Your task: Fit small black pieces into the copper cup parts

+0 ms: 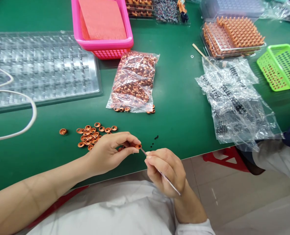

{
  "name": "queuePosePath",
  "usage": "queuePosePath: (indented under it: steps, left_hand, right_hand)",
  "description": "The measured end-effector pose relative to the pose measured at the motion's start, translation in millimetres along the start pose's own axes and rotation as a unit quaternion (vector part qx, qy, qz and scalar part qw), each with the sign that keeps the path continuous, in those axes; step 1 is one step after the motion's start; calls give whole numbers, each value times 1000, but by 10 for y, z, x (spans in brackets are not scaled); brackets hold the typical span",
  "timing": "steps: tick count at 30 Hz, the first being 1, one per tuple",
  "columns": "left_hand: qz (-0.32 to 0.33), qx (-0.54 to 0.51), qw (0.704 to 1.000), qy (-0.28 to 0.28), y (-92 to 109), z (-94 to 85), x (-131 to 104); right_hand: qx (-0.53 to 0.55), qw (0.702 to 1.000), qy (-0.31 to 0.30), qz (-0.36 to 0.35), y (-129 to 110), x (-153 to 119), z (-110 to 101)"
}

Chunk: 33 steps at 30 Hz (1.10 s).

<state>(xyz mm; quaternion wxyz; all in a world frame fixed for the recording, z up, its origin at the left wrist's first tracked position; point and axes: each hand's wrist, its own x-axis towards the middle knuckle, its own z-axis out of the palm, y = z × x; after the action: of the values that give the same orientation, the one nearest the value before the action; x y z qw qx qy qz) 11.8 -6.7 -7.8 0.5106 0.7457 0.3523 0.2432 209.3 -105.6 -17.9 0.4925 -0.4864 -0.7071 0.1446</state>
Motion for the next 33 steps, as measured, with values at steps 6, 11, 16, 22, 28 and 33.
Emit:
queuePosePath:
  steps: [6, 11, 16, 22, 28, 33]
  left_hand:
    - [68, 36, 997, -5, -16, 13, -9]
    - [90, 44, 995, -15, -29, 41, -32]
    - [77, 45, 996, -23, 5, 49, -42]
    - [20, 12, 999, -28, 26, 49, -24]
    - [-48, -66, 996, -28, 32, 48, 3]
    - [-105, -121, 986, -38, 51, 37, 12]
  right_hand:
    - [34, 999, -33, 9, 10, 26, -77]
    - [42, 997, -63, 13, 23, 63, -142]
    - [54, 995, -80, 4, 54, 71, -179]
    - [37, 997, -71, -5, 50, 63, -194]
    - [27, 999, -32, -2, 20, 57, -155]
    - [33, 999, 1, 2, 13, 27, -132]
